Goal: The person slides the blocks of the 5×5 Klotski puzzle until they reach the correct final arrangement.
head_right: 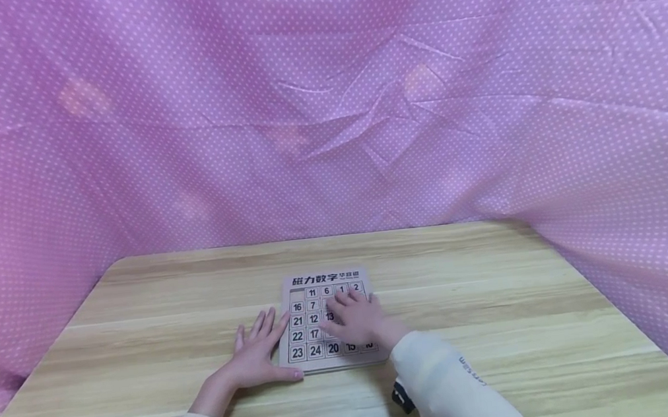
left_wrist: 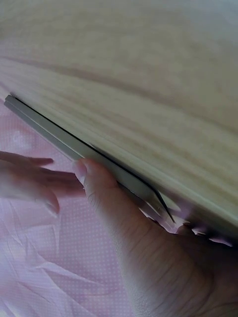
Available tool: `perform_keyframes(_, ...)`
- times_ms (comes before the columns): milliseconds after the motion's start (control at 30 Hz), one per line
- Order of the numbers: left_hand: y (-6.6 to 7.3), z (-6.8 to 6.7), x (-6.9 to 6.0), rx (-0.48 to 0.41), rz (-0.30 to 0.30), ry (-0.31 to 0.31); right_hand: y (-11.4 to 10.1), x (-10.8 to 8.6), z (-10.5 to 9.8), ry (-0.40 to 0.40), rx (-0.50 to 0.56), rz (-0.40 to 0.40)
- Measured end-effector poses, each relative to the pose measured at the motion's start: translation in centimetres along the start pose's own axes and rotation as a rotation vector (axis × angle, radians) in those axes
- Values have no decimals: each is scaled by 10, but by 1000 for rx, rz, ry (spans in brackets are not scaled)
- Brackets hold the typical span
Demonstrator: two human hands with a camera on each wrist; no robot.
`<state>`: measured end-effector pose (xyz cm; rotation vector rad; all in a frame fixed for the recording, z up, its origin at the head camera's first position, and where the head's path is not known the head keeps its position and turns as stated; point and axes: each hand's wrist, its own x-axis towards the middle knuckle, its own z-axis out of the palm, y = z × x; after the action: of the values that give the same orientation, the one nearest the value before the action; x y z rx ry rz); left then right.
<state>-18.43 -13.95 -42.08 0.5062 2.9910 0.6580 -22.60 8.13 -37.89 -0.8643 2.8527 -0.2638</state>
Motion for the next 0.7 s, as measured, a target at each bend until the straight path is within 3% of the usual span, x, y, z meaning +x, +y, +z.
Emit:
perform_keyframes(267, 1, 0, -2, -4, -2, -5, 26, -6, -3, -20, 37, 98)
perform_keyframes(700, 2, -1, -1, -5, -10, 0, 21, 0, 2, 10, 25, 71)
